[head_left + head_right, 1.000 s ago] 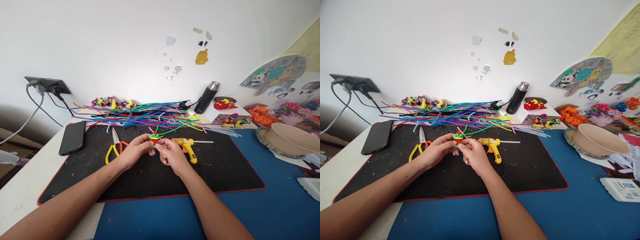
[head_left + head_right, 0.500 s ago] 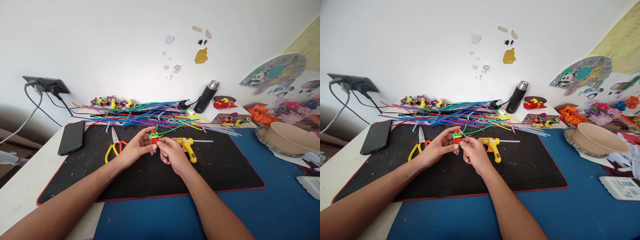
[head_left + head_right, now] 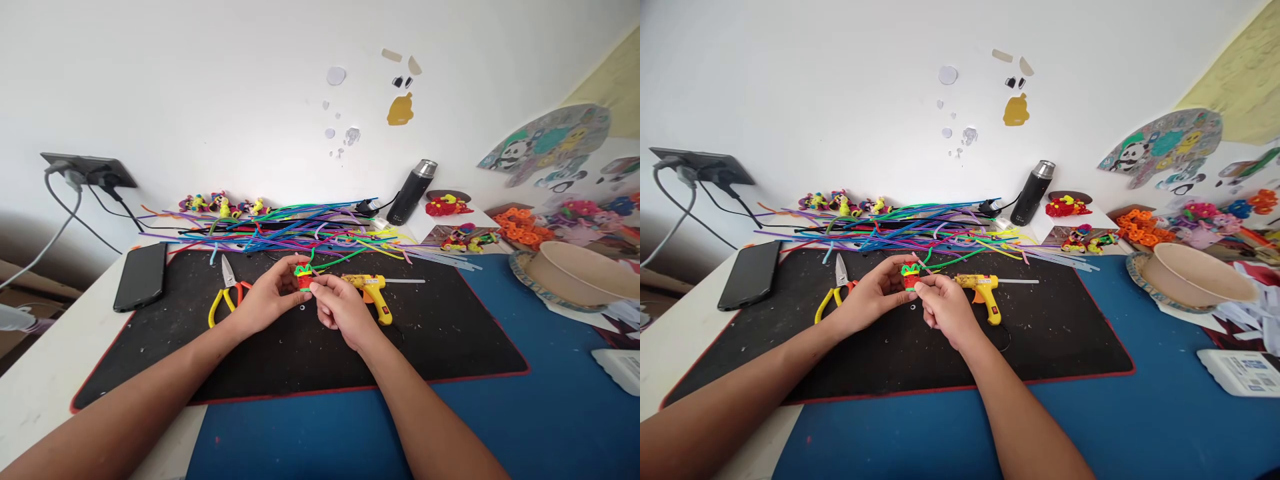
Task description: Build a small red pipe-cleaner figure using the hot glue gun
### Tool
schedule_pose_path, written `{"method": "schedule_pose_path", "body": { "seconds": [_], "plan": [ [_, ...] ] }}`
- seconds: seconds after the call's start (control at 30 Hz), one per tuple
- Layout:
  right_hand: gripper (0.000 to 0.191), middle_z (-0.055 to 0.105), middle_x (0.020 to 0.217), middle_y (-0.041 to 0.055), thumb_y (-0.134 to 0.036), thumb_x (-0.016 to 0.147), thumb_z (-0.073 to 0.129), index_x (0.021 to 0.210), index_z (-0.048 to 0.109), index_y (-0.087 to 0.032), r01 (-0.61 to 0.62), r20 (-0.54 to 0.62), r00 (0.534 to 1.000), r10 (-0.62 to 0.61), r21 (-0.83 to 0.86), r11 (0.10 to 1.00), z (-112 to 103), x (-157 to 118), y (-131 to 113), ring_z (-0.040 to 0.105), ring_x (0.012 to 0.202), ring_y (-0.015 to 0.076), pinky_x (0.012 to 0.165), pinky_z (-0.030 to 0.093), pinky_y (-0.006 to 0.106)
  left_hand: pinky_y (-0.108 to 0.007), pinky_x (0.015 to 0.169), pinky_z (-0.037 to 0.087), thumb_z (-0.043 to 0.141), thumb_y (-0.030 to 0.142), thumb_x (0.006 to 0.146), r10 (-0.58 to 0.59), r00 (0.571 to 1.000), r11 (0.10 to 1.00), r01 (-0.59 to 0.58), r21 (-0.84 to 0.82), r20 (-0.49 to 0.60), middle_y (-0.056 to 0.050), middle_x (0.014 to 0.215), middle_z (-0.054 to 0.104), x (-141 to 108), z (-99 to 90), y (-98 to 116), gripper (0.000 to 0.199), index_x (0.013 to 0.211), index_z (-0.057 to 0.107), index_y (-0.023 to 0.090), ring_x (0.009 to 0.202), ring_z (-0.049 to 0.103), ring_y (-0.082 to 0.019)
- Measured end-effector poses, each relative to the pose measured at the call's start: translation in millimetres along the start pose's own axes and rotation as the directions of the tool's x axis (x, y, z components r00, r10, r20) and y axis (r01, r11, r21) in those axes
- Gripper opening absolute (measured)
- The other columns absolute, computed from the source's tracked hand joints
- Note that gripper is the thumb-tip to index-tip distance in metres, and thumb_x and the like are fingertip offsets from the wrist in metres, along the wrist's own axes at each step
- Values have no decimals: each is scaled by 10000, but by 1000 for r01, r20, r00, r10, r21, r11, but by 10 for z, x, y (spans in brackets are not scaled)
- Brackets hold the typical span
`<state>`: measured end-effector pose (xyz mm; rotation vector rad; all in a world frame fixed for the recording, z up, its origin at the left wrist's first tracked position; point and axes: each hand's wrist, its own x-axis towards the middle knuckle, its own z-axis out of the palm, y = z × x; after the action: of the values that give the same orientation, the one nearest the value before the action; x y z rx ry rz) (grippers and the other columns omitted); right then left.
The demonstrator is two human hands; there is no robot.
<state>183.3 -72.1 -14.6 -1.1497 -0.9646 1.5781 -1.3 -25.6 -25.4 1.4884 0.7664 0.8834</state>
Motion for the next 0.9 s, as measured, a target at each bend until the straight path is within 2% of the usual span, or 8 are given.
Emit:
{"method": "schedule_pose_path", "body": {
  "seconds": [0.3, 0.5, 0.63, 0.77, 0.9],
  "plan": [
    [437, 453, 528, -126, -564, 805, 827, 931, 604, -209, 4, 0, 1000, -4, 10, 1000, -9, 9, 12, 388, 369, 62, 381, 183, 200, -388, 1013, 562, 799, 253, 875, 49, 999, 998, -49, 37, 3, -66, 1240, 689, -9, 17, -9, 573, 1400, 570, 254, 1142, 674, -232],
    [417, 422, 504, -135, -543, 797, 826, 899, 593, -212, 4, -2, 1000, -4, 11, 1000, -11, 17, 15, 378, 363, 60, 380, 190, 194, -359, 866, 599, 809, 299, 867, -25, 996, 998, 20, 58, 81, -56, 1121, 711, -11, -26, 34, 691, 1498, 537, 223, 945, 695, -202],
    [398, 428, 512, -127, -548, 813, 799, 920, 627, -205, 35, -22, 999, -35, -18, 999, -25, 19, 2, 385, 368, 65, 376, 198, 200, -386, 948, 599, 835, 326, 844, -11, 1000, 1000, 11, 21, 2, -64, 1170, 726, 17, -41, 15, 657, 1441, 581, 225, 1031, 707, -223],
    [379, 408, 491, -119, -558, 849, 771, 908, 665, -198, 170, -125, 975, -184, -117, 979, -80, 41, -18, 382, 373, 71, 381, 211, 213, -400, 976, 590, 841, 358, 819, 2, 990, 999, 3, 33, -144, -60, 1130, 743, 58, -65, -64, 691, 1439, 572, 215, 1058, 711, -237],
    [362, 427, 480, -111, -554, 872, 753, 868, 652, -207, 236, -193, 944, -268, -176, 956, -113, 80, 4, 358, 367, 69, 385, 227, 223, -400, 958, 583, 809, 392, 837, 16, 980, 995, 4, 101, -197, -72, 1138, 742, 72, -82, -134, 702, 1467, 557, 209, 1060, 715, -247]
  ]
}}
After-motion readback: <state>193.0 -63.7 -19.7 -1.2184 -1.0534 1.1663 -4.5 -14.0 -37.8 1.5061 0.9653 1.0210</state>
